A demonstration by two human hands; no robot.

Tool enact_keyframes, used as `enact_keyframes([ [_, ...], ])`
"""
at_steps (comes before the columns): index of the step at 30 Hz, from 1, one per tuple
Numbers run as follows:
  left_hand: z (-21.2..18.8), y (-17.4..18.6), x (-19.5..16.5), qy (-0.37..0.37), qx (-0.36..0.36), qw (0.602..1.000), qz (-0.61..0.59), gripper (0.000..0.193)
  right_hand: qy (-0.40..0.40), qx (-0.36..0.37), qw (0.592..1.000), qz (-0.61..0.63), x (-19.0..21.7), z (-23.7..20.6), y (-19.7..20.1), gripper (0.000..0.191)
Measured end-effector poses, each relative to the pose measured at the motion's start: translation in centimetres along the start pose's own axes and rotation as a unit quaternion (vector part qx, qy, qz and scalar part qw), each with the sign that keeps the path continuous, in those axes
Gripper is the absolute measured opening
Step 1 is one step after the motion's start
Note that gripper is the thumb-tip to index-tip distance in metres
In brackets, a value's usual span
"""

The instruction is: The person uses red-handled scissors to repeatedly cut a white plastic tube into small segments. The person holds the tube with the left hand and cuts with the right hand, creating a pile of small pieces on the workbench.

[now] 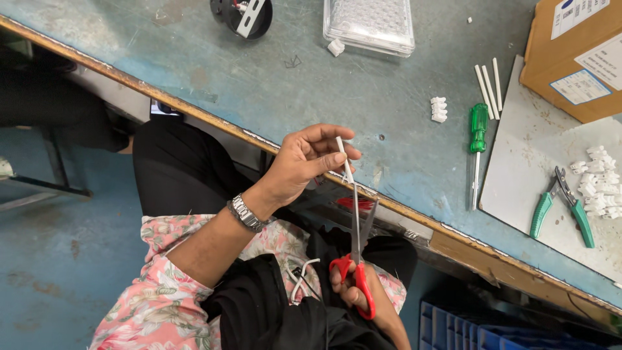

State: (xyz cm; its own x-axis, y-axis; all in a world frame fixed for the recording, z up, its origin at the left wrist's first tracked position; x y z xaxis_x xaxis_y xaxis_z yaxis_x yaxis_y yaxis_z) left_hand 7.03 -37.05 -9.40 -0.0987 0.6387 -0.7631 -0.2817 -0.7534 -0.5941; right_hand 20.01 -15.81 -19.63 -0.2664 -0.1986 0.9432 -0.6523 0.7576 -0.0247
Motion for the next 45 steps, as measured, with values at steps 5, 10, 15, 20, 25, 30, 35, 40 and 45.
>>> enact_keyframes([
  [5, 2.2, -3.5, 0.9, -0.028, -0.008, 0.999, 0.038, 0.028, 0.019, -0.025, 0.998, 0.053, 1.2, -2.1, 4.1, 0.091],
  [10, 3.9, -6.5, 1.9, -0.022, -0.011, 0.997, 0.078, 0.033, 0.016, -0.027, 0.999, 0.044, 2.0, -3.7, 8.1, 0.088],
  [15, 4.1, -7.8, 2.2, -0.025, -0.015, 0.994, 0.101, 0.037, -0.038, -0.014, 0.999, 0.012, 0.3, -4.4, 8.9, 0.084],
  [20, 3.9, -8.1, 2.7, -0.018, -0.024, 0.996, 0.084, 0.037, -0.042, -0.008, 0.999, 0.026, -0.2, -4.9, 9.2, 0.083],
  [25, 3.9, -8.1, 3.2, -0.016, -0.039, 0.996, 0.075, 0.037, -0.046, -0.017, 0.999, 0.021, 0.1, -5.5, 9.5, 0.078],
  [30, 3.8, -8.3, 3.3, -0.016, -0.036, 0.996, 0.075, 0.037, -0.066, -0.024, 0.997, 0.029, 0.3, -5.5, 9.5, 0.072],
  [35, 3.7, -8.6, 3.1, -0.014, -0.031, 0.996, 0.084, 0.037, -0.07, -0.021, 0.997, 0.018, 0.8, -5.8, 9.3, 0.069],
  [40, 3.6, -9.1, 2.6, -0.02, -0.004, 0.994, 0.103, 0.036, -0.061, -0.025, 0.997, 0.031, 1.1, -5.8, 8.9, 0.069],
  [45, 3.5, -9.7, 2.8, -0.004, 0.022, 0.994, 0.109, 0.035, -0.045, -0.021, 0.998, 0.049, 1.6, -5.5, 8.7, 0.069],
])
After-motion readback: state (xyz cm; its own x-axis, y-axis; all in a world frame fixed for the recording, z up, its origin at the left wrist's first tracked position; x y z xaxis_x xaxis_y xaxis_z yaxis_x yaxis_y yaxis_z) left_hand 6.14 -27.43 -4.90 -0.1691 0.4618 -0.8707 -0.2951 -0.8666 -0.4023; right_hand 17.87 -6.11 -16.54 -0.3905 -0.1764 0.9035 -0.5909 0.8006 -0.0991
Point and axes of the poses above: each hand's wrist, its own z-axis towards the middle knuckle, its own y-axis out of the back of the hand, x = y × z, the point moved 9 cm from there along z, towards the middle knuckle, and after that the axes turned 1 degree about z, right-handed, at the moved point
